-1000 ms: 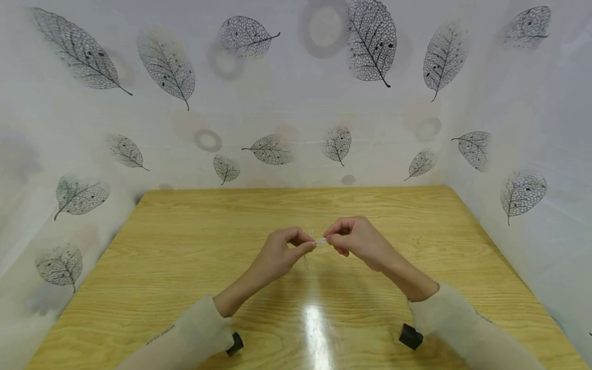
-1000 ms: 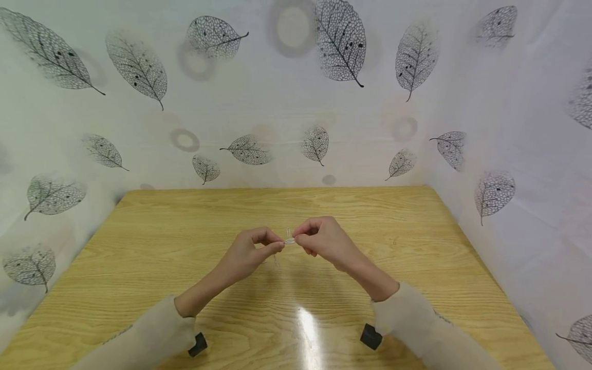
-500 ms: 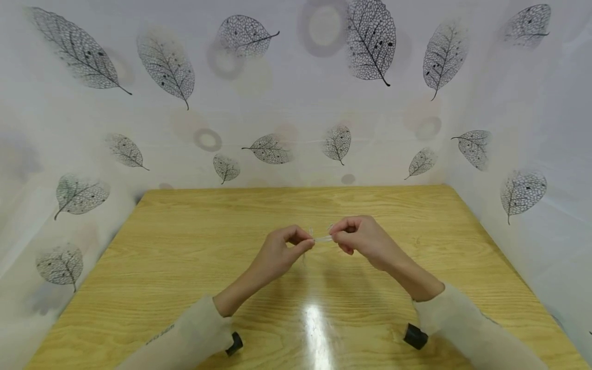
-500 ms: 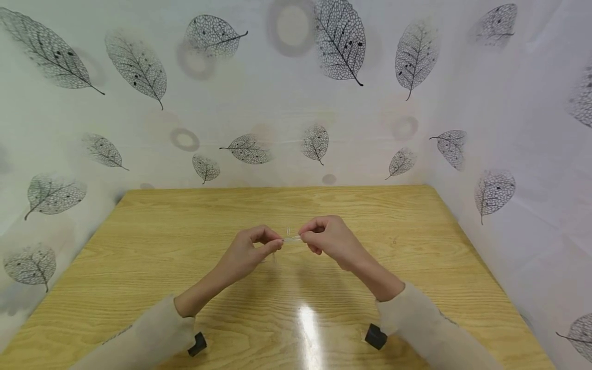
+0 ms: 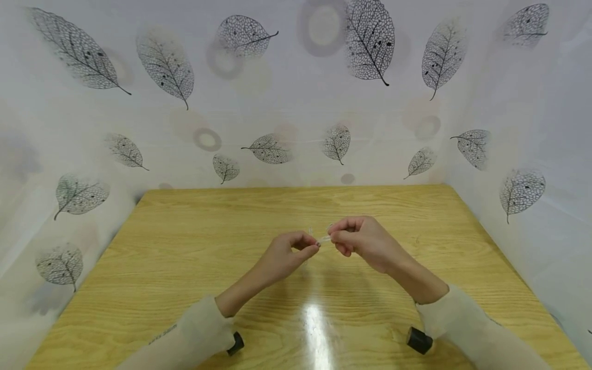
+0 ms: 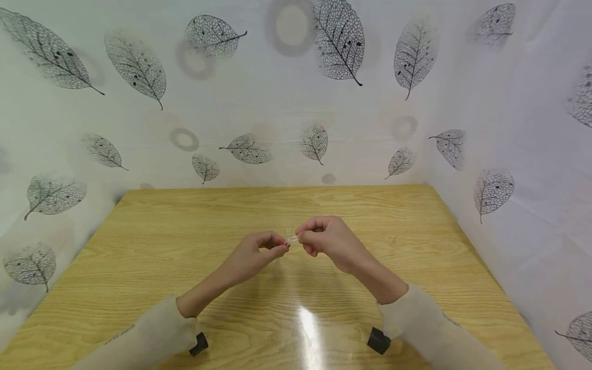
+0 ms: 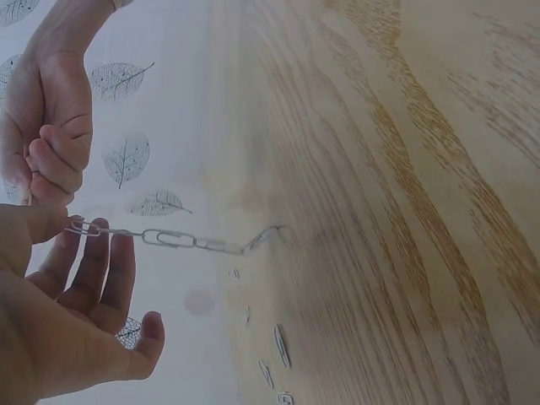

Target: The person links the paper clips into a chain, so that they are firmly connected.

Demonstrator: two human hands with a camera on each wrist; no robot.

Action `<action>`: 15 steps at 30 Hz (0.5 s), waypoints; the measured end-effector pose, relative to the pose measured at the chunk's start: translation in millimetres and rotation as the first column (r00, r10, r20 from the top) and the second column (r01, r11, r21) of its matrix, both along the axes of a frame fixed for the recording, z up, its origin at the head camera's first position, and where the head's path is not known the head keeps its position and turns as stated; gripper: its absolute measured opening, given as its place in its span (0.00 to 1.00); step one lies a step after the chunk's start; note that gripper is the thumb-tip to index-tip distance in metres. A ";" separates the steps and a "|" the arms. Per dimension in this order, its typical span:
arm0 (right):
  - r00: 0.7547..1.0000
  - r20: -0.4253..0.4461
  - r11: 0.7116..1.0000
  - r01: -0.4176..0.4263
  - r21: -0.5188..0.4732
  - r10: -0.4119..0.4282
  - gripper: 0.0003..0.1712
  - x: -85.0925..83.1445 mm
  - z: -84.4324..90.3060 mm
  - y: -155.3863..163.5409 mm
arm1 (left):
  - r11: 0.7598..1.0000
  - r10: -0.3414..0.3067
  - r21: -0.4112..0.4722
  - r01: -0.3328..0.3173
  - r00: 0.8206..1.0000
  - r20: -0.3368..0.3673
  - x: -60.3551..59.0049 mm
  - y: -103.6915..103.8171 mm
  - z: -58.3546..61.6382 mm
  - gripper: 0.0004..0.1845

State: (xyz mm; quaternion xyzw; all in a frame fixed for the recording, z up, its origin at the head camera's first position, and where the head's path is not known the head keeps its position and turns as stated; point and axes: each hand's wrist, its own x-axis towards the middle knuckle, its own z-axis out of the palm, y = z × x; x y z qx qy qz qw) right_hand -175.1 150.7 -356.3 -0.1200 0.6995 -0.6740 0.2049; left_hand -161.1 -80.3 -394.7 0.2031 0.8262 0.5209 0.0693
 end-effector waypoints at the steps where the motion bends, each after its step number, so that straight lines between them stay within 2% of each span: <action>1: 1.000 0.001 1.000 -0.002 -0.007 0.002 0.12 0.7 0.2 -0.2 | 1.000 -0.003 -0.002 0.003 1.000 0.004 0.0 0.6 -0.5 0.08; 9: 1.000 -0.006 0.999 -0.012 -0.036 0.012 0.11 3.5 1.5 -0.4 | 1.000 -0.006 0.016 0.006 1.000 -0.028 2.0 6.1 1.6 0.08; 12: 1.000 -0.009 0.999 -0.008 -0.046 0.007 0.09 4.1 2.7 -0.5 | 0.999 0.012 0.050 -0.007 0.995 -0.099 2.3 8.7 0.2 0.09; 15: 1.000 -0.006 0.999 0.002 -0.054 -0.003 0.07 5.0 4.2 -0.7 | 0.996 0.039 0.089 -0.020 0.977 -0.211 2.4 11.6 -1.5 0.12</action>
